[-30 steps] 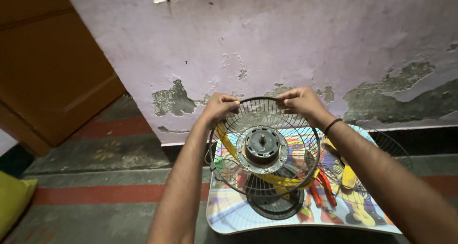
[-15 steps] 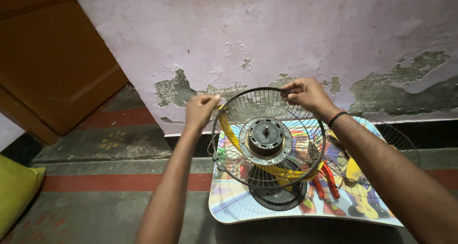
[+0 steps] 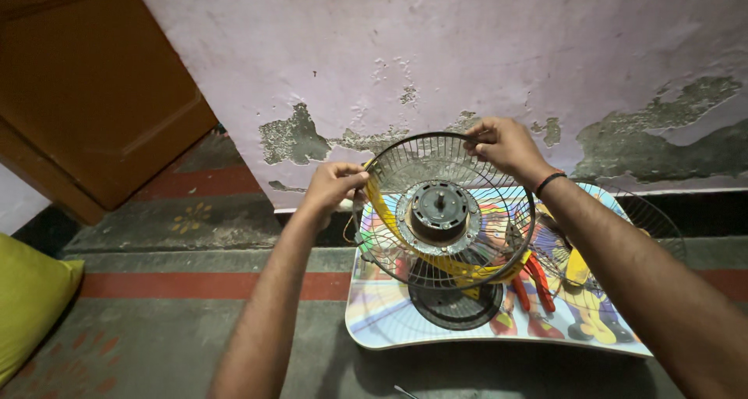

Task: The person sits on the floor and works on a disassembled electric fan placed on a small table. They use a screwdriver to tighten screws on the fan's motor housing and cage, then handle the fan blades and cage components.

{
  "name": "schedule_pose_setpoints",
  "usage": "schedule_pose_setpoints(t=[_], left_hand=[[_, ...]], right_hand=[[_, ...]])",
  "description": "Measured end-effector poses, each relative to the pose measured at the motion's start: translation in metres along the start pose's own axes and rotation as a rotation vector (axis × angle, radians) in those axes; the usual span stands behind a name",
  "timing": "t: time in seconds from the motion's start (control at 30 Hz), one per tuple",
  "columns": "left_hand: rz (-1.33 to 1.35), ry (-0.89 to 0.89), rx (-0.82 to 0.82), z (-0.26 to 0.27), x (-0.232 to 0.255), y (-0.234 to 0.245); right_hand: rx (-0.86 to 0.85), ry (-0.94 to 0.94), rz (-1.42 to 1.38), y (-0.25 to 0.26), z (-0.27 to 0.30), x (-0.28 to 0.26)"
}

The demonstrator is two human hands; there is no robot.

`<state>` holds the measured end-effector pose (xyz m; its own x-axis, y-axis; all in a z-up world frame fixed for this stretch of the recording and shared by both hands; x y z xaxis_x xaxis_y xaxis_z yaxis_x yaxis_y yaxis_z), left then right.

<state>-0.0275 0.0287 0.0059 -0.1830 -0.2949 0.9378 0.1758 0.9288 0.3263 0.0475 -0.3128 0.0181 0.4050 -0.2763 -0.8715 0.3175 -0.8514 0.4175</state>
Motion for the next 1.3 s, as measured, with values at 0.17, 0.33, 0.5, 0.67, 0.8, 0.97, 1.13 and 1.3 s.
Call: schedule_pose_setpoints(t=[0.17,0.33,0.5,0.67,0.8,0.97,1.13,1.3], left_hand=[[0.243,0.136,-0.054,-0.002,-0.013,0.005],[0.113,-0.030,-0.002,-0.003,-0.007,0.005],[0.045,-0.138,-0.097,0.004,-0.007,0.003],[0.090,-0.042,-0.206,0.016,-0.011,0.005],[0.073,0.079,-0.204,0.035,-0.006,-0.001],[0.249,0.039,-0.046,0.081,0.001,-0.020],[0.273,-0.210,0.063,0.125,0.001,-0.053],[0.534,-0.305,0.034,0.139,-0.004,-0.075]], right_hand=[[0.010,-0.001,0.020,0.000,-0.001,-0.001],[0.008,-0.013,-0.006,-0.001,-0.001,-0.003],[0.019,-0.028,0.007,-0.002,0.000,-0.005],[0.021,-0.041,0.045,-0.005,0.000,-0.007],[0.016,-0.024,0.049,-0.004,-0.001,-0.008],[0.010,-0.033,0.045,0.000,-0.001,0.003],[-0.143,-0.033,-0.047,-0.003,-0.011,0.012],[-0.215,-0.008,0.035,0.003,0.002,0.000]])
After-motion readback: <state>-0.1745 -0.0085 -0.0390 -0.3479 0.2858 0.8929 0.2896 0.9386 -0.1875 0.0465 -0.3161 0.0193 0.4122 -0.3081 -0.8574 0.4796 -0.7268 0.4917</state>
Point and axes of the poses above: each hand's wrist, its own z-axis away from the middle knuckle, its own y-axis out of the back of the hand, x = y × z, the point moved 6 cm from there along -z, towards the middle knuckle, and after that the axes turned 13 degrees about -x, right-handed, at the moved point
